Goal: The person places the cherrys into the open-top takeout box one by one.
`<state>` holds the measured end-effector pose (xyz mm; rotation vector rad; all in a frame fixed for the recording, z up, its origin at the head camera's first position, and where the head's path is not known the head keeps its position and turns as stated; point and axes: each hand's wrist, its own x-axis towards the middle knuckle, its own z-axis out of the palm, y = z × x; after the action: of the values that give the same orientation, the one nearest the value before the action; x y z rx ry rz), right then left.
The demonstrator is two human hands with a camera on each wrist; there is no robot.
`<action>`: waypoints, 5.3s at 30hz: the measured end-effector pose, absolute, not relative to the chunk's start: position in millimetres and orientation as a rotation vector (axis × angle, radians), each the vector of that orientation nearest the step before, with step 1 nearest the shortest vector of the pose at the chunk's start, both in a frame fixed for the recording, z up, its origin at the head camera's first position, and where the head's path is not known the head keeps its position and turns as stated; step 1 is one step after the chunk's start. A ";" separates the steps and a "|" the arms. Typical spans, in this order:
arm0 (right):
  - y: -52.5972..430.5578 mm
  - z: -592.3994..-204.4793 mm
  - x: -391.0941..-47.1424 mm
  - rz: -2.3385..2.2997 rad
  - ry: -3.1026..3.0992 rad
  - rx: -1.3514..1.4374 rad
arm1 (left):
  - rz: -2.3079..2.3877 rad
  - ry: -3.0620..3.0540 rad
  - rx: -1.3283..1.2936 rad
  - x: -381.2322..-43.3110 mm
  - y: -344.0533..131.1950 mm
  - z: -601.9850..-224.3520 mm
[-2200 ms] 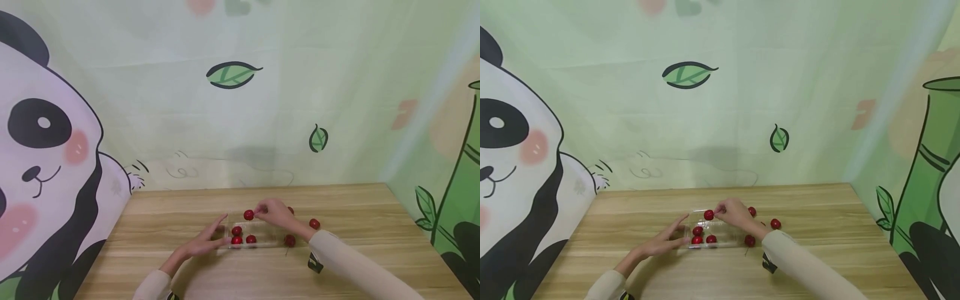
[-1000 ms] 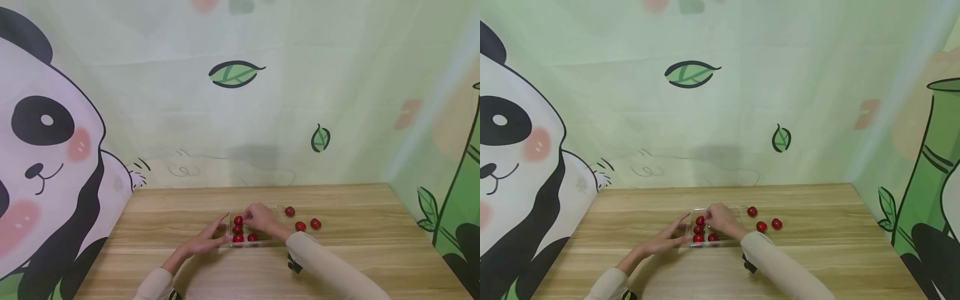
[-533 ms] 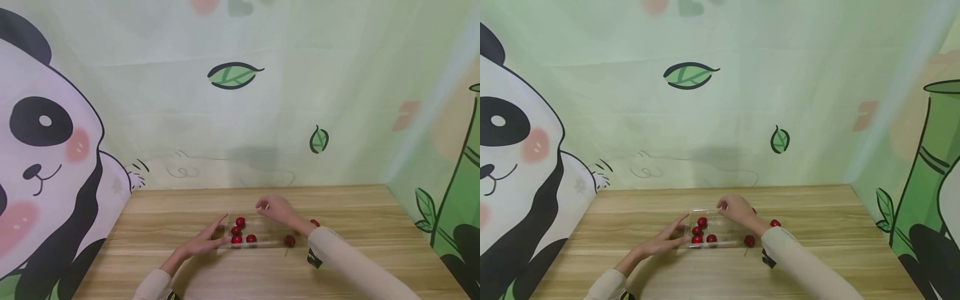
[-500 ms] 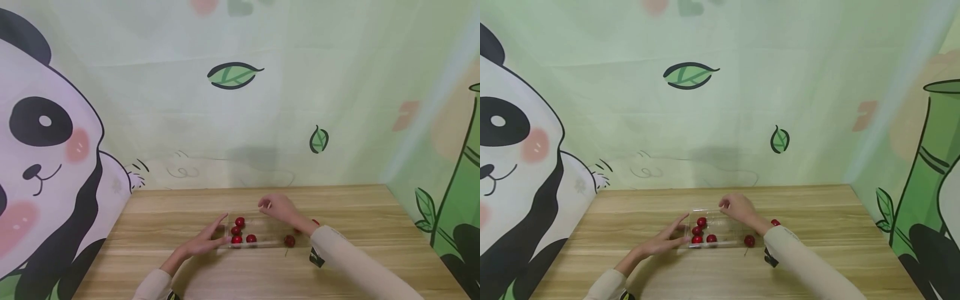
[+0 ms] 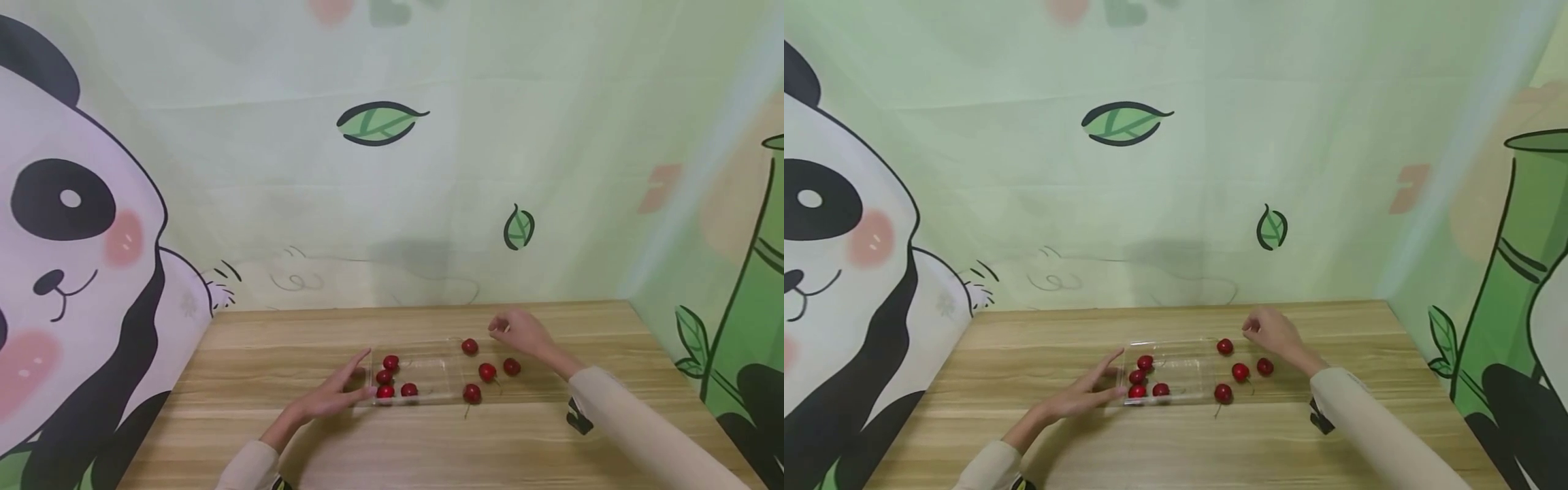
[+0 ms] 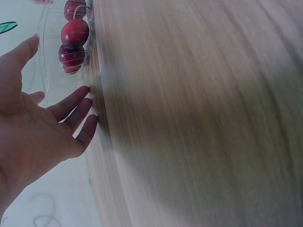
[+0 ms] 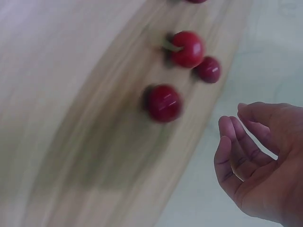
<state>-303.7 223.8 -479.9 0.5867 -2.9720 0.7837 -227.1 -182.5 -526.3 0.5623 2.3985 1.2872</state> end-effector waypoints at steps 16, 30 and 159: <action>265.4 -506.6 -281.1 0.824 -3.005 0.619 | 1.298 2.388 0.560 -226.3 -183.0 -526.1; 271.8 -512.5 -264.1 0.993 -3.023 0.619 | 1.296 2.401 0.565 -225.2 -184.5 -525.9; 88.9 -515.6 -258.5 1.415 -2.795 0.958 | 1.306 2.383 0.568 -225.1 -184.6 -523.5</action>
<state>-258.5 88.9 -515.6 0.9579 -2.7952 1.4152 -225.1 -184.6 -523.5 0.5675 2.3827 1.3061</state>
